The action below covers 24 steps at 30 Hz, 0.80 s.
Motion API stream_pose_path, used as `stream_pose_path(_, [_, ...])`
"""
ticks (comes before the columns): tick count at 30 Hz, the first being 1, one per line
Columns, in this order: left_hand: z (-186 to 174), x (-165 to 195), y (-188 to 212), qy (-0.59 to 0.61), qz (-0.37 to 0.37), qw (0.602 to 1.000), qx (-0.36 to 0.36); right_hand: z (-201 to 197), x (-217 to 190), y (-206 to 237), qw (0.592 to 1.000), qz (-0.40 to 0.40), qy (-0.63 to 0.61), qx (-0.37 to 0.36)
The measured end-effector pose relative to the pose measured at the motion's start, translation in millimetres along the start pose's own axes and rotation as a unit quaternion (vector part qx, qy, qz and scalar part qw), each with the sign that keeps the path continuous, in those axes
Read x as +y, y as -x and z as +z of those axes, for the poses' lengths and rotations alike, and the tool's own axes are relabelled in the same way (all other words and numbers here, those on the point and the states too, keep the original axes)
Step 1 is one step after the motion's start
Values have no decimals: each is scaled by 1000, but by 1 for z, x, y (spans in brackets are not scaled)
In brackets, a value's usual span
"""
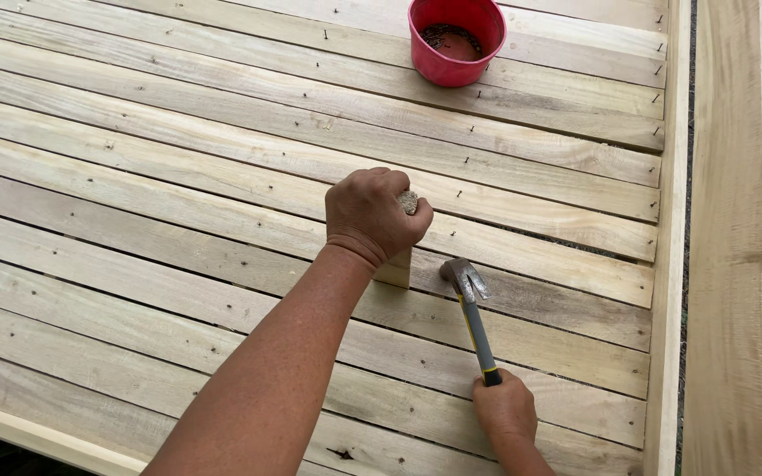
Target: The person hammers nails into a slatted wooden frame outdoors, holding a small wood block in one hand and a claw hammer in the other. They drive nails into the slats at different spots across the frame, repositioning the block and reaching for nails from a pink bucket as they work along the structure.
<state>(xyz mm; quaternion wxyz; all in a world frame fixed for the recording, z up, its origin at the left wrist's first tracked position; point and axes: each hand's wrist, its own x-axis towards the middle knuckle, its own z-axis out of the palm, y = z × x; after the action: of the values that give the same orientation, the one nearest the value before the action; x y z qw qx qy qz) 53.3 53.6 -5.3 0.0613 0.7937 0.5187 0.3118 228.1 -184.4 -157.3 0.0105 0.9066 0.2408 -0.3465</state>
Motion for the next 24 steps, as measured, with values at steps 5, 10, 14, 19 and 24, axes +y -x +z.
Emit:
stream_pose_path(5, [7, 6, 3, 8, 12, 1000, -8, 2, 3, -1, 1000, 8, 14, 0])
stream_pose_path(10, [19, 67, 5, 9, 112, 989, -93, 0, 5, 2, 999, 32, 21, 12])
stream_pose_path(14, [17, 55, 1, 34, 78, 990, -110, 0, 7, 2, 998, 51, -10, -20])
stream_pose_path(19, [-14, -16, -6, 83, 11, 996, -15, 3, 12, 2, 998, 50, 29, 8])
stream_pose_path(24, [-22, 13, -24, 163, 77, 983, 43, 5, 19, 2, 998, 56, 33, 15])
